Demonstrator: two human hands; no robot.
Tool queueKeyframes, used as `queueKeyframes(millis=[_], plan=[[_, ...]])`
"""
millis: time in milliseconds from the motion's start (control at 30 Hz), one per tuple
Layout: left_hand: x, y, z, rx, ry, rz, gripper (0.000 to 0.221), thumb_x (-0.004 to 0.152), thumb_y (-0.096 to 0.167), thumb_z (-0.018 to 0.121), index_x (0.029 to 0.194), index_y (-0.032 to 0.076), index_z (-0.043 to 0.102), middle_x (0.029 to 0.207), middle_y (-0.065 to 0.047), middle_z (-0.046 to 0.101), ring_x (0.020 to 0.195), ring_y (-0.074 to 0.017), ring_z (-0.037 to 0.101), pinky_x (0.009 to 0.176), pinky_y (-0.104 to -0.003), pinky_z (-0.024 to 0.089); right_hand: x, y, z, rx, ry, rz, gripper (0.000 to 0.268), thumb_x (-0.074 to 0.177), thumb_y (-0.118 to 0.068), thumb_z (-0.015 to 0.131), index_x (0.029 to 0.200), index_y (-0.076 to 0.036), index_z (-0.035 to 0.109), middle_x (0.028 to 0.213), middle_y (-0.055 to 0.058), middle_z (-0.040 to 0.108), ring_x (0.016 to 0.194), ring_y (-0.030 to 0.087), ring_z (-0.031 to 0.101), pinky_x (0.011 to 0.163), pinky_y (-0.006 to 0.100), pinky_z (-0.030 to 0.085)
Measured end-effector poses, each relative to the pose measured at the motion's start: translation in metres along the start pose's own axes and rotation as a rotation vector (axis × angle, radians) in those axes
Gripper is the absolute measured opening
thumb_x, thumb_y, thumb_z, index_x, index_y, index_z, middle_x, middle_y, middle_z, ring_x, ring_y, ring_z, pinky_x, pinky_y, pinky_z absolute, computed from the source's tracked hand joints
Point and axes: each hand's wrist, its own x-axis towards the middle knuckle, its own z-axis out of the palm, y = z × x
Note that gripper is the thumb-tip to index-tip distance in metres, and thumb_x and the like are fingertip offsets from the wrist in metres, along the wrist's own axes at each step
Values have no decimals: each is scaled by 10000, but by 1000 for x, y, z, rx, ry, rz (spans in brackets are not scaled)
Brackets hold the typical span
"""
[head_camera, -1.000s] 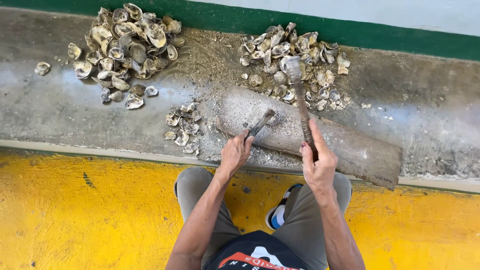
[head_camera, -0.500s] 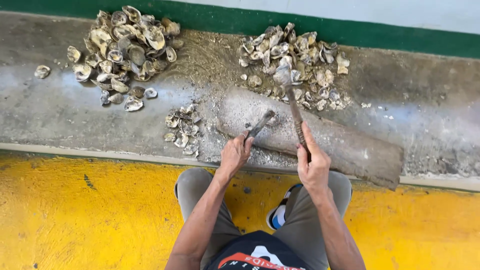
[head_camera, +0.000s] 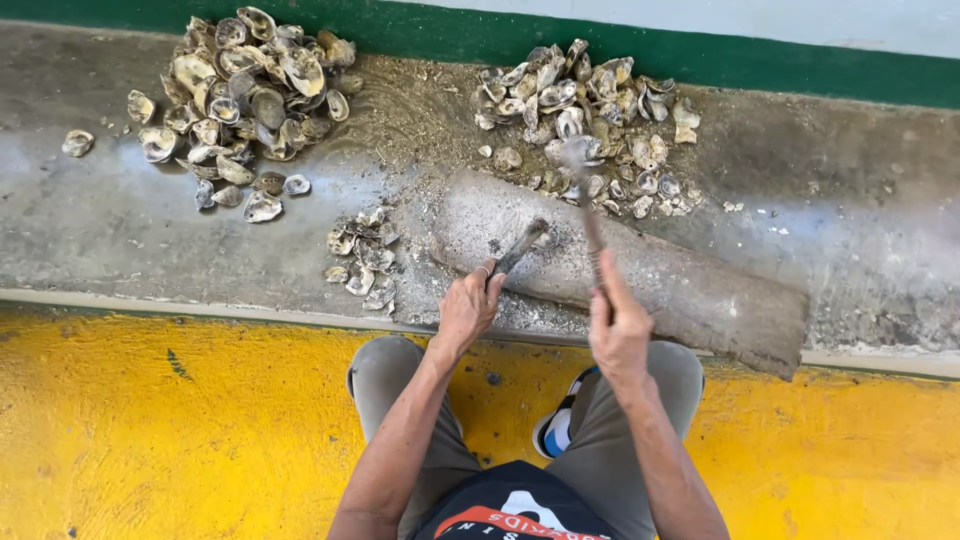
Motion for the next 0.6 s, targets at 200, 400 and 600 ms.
queueKeyframes(millis=[200,400,600], plan=[[3,-34,33,61,255,242,428,1020,364,557,1257,37,700,698,-233,712,609,-391,690,532,-506,532,2,-3,6,-93,-252,96,568,943,-15,603,1492,-142,532,1194,169,747,649,168,744,561,312,616],[-17,14,13,-26,39,51,461,1060,294,460,1381,-29,529,704,-239,671,608,-426,697,555,-548,535,16,-8,36,313,-156,289,567,936,-160,695,1448,-12,503,1010,120,781,895,158,774,750,277,623],[-41,0,73,-154,181,389,686,984,60,487,1557,-139,167,1036,-380,629,849,-482,674,739,-522,569,15,-3,67,388,-99,246,646,867,-149,830,1401,31,513,1008,124,788,902,154,747,775,289,585]])
